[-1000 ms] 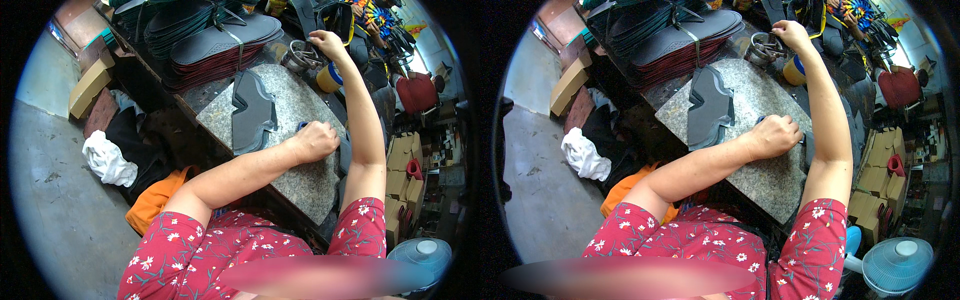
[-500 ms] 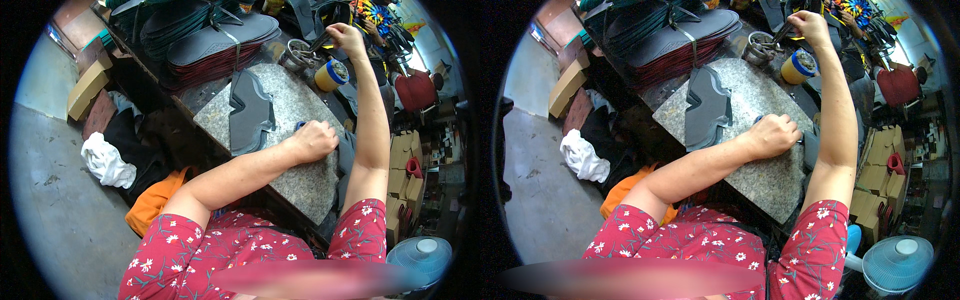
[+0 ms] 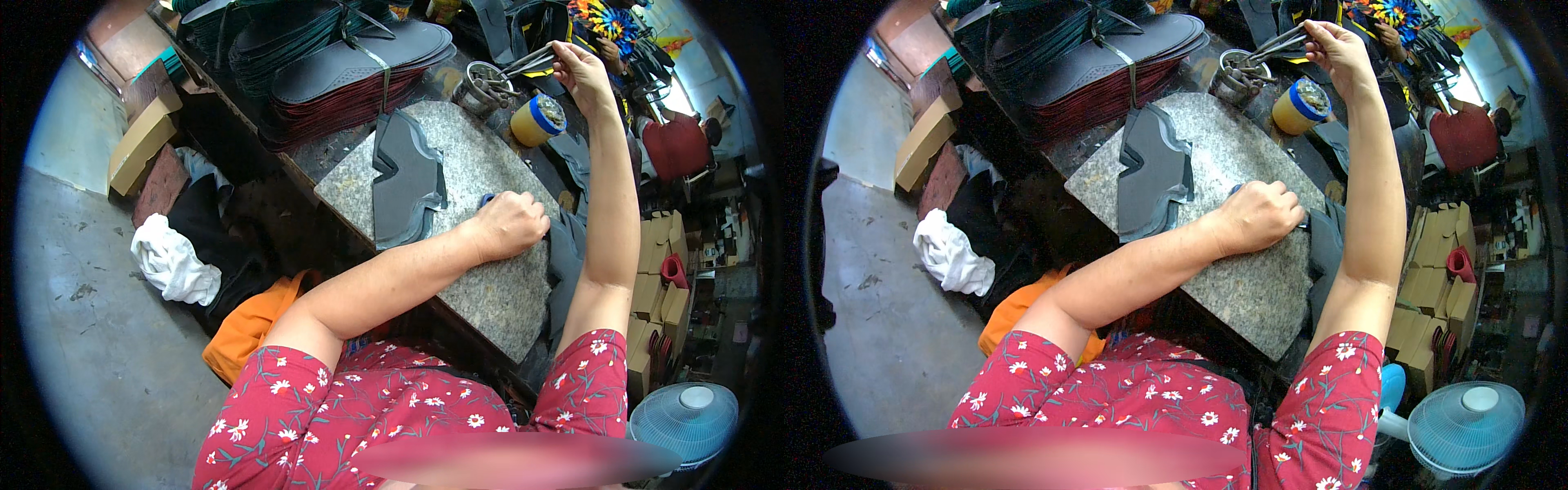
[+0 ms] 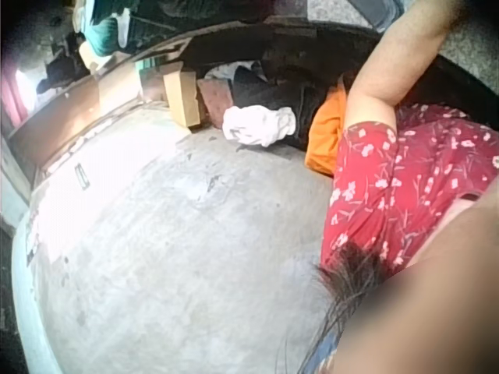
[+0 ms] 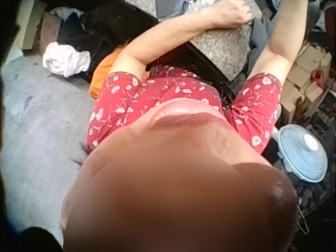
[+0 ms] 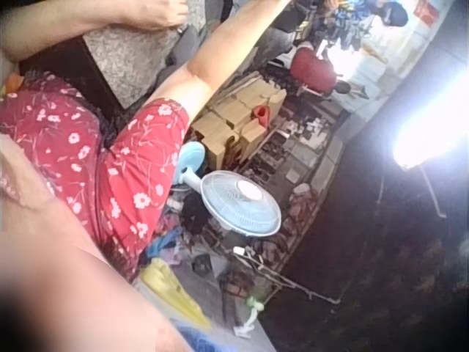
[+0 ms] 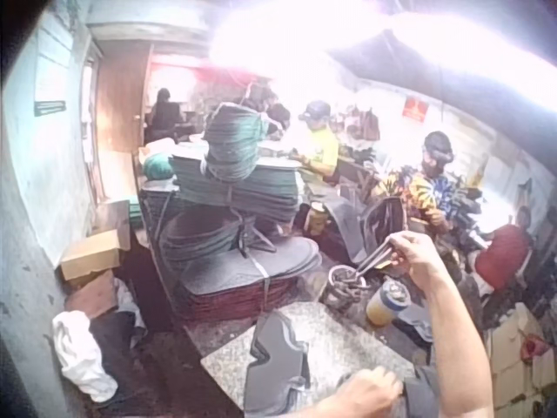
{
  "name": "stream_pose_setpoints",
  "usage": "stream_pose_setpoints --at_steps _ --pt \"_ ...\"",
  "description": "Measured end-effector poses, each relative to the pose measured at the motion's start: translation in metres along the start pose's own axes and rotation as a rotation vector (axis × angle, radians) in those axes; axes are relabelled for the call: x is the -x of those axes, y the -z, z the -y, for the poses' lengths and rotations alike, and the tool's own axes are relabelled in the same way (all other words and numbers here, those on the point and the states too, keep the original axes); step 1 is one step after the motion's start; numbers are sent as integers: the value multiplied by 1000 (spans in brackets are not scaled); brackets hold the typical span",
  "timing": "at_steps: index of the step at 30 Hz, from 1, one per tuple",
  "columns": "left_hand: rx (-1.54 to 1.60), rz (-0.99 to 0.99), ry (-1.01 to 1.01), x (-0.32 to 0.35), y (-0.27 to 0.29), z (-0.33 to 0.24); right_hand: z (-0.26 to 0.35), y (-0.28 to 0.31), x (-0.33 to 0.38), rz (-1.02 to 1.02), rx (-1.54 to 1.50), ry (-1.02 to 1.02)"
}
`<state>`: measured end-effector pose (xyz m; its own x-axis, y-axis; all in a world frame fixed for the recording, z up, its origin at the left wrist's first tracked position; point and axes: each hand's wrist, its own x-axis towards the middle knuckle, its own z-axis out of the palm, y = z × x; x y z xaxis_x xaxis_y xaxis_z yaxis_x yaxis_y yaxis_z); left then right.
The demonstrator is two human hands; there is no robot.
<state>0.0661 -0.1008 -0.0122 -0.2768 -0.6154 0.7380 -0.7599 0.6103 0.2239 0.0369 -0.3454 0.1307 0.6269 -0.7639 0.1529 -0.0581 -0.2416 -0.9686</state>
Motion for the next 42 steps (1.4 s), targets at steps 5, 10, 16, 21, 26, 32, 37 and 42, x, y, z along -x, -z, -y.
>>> stream_pose_setpoints --at_steps 5,10,16,21,26,32,37,42 --pt "-10 14 7 0 1 0 -13 -6 -12 -74 55 -105" --pt "40 -33 13 -1 -1 1 -40 -24 -27 -265 142 -193" --pt "53 -50 23 1 -2 2 -58 -31 -37 -339 162 -222" --pt "48 -38 27 0 -2 2 -61 -29 -37 -335 136 -209" --pt "47 -20 22 0 0 4 -60 -35 -31 -301 45 -158" --pt "-2 -24 -11 1 -1 7 -37 -49 -6 31 255 -10" --pt "-29 -34 -21 2 -4 9 -18 -55 17 216 357 -12" --pt "-30 -33 -46 3 -5 12 -35 -56 26 417 676 288"
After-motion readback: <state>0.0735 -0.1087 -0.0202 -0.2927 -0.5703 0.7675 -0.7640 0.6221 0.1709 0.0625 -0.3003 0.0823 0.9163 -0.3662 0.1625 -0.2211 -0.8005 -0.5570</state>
